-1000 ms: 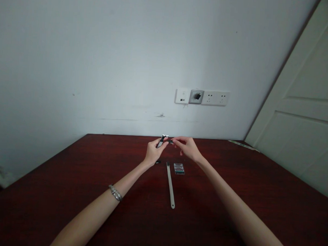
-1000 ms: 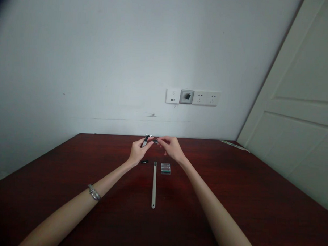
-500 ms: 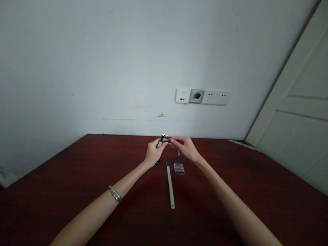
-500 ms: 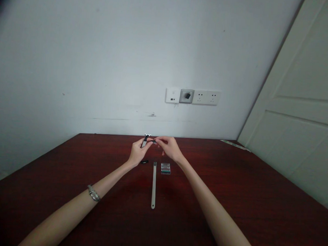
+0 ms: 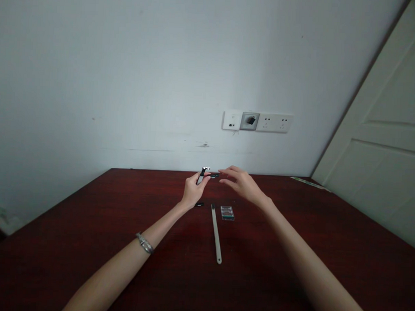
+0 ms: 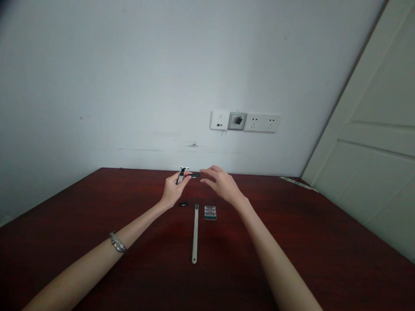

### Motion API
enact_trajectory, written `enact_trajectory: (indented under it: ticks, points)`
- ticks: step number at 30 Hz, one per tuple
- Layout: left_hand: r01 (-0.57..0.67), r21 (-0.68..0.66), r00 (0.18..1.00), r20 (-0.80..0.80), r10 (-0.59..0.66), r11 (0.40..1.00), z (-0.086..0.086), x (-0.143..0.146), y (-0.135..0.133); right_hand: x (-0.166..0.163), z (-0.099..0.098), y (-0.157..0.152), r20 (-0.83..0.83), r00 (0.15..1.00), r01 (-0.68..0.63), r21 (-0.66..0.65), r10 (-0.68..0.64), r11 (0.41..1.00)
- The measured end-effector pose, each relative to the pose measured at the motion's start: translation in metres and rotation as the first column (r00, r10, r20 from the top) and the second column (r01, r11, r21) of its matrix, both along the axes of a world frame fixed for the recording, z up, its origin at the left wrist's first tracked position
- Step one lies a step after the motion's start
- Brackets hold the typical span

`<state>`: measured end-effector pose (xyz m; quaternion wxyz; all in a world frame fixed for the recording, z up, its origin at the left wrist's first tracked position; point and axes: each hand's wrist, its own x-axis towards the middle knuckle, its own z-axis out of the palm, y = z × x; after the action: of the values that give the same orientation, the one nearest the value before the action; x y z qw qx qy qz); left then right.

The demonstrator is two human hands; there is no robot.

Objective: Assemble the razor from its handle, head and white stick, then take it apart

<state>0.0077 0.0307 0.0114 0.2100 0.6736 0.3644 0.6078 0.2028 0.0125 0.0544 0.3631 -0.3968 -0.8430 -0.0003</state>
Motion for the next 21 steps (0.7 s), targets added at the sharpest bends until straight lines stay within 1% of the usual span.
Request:
enact_trajectory:
  ticks: [4,12,15,18,21]
  points:
    - [0.013,0.016,1.000,0.006,-0.013,1.000,-0.001,0.000,0.000,-0.008,0.001,-0.004,0.049,0.999,-0.017,0.033,0.015,0.999]
    - [0.020,0.018,1.000,-0.025,-0.020,1.000,0.003,0.001,-0.003,-0.010,0.003,-0.004,0.063,0.998,-0.028,0.051,0.025,0.998]
    - [0.023,0.013,0.999,-0.033,-0.023,1.000,0.003,0.000,-0.003,-0.009,0.003,-0.001,0.062,0.996,-0.061,0.064,0.057,0.996]
    - [0.030,-0.002,0.999,-0.031,-0.030,1.000,0.003,-0.002,-0.002,-0.009,0.004,0.003,0.038,0.995,-0.098,0.072,0.096,0.993]
    - [0.034,0.004,0.999,-0.019,-0.034,0.999,0.005,-0.003,-0.001,-0.010,0.003,0.006,-0.031,0.990,-0.136,0.067,0.138,0.988]
